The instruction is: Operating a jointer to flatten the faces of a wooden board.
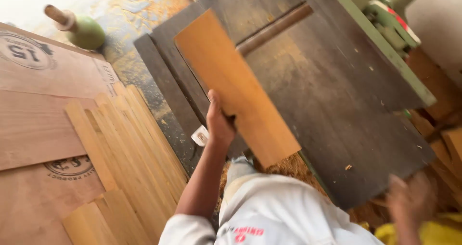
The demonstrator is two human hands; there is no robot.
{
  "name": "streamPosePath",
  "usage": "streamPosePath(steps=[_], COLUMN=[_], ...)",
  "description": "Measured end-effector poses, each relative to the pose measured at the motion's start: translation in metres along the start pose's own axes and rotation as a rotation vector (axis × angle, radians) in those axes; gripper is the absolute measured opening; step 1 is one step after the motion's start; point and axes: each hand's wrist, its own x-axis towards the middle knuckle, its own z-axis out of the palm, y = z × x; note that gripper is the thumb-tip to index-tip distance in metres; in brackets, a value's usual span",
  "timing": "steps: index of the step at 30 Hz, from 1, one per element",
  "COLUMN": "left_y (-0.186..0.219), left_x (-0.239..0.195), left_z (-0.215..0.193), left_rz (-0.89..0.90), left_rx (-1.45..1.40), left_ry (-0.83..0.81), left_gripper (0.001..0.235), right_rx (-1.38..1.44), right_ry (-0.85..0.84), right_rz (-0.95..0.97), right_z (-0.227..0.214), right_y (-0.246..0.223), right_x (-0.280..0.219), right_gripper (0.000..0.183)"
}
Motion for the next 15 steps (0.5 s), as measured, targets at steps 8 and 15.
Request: streamPosePath(steps=[8,15], left_y=[-0.137,-0.249], left_x=[0.0,-0.012], left_z=[0.058,0.09], left_rz=[-0.289,-0.311], left_rx=[0.027,0.192], left_ry=[-0.197,-0.221], left_gripper=[0.081,0.055], right_rx=[0.564,0.631], right_ry=[0.028,0.007], right_rz=[0.469,-0.445], right_z=[-0.179,-0.214], right_y=[-0.115,-0.235], right_x=[-0.12,-0.085], right_gripper=[0.049,0.062])
